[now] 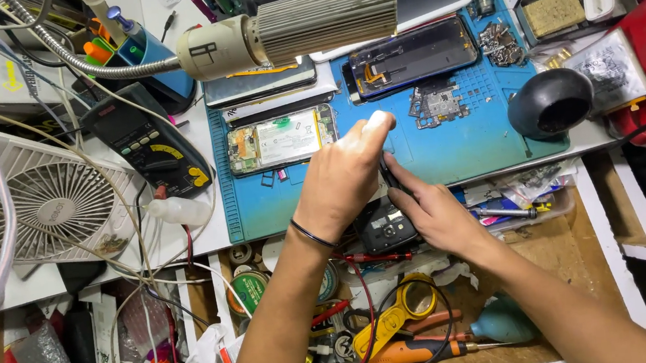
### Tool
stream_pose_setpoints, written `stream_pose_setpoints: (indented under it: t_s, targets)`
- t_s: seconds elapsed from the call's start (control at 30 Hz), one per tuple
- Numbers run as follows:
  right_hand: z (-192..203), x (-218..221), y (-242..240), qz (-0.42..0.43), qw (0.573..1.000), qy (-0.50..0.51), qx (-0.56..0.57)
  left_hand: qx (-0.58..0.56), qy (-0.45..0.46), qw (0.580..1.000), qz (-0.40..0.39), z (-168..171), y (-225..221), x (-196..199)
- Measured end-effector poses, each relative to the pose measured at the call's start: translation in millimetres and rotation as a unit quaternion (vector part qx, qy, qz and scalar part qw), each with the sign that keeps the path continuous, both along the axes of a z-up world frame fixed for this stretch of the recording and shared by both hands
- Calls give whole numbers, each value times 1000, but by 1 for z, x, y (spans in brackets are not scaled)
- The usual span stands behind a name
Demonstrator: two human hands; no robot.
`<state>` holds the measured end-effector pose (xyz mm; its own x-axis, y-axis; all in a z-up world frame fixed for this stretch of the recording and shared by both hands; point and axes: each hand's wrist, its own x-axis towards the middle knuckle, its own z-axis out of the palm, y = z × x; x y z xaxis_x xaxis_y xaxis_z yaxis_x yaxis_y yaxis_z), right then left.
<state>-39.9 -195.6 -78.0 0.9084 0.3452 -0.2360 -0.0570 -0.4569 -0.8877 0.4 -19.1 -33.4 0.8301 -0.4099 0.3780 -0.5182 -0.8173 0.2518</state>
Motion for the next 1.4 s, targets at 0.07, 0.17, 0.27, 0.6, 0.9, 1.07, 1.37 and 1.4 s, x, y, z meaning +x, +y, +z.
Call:
stream_pose_setpoints:
  t_s: [0.07, 0.17, 0.27, 0.6, 0.9, 1.07, 1.37, 1.4]
  targets:
    - [12, -1, 2, 17, 999, 30, 25, -41, 33, 999, -9, 10, 4, -1]
    - [26, -1, 2, 39, 995, 69, 66, -105, 86, 990, -24, 18, 10, -2]
    - [31, 0, 2, 51, 992, 85, 82, -132, 108, 985, -28, 19, 14, -1]
    - [38, -2, 0, 57, 994, 86, 26, -123, 103, 987, -30, 26, 7, 3]
    - [30, 1, -1, 54, 996, 52, -43, -82, 64, 995, -6, 17, 4, 4]
    - [27, 2, -2, 59, 996, 42, -43, -114, 47, 992, -8, 18, 14, 5]
    - [30, 3, -3, 67, 996, 35, -44, -237, 19, 971, 9, 31, 25, -7]
    - [26, 3, -3, 73, 996, 26, -47, -270, 24, 962, 18, 30, 26, -12]
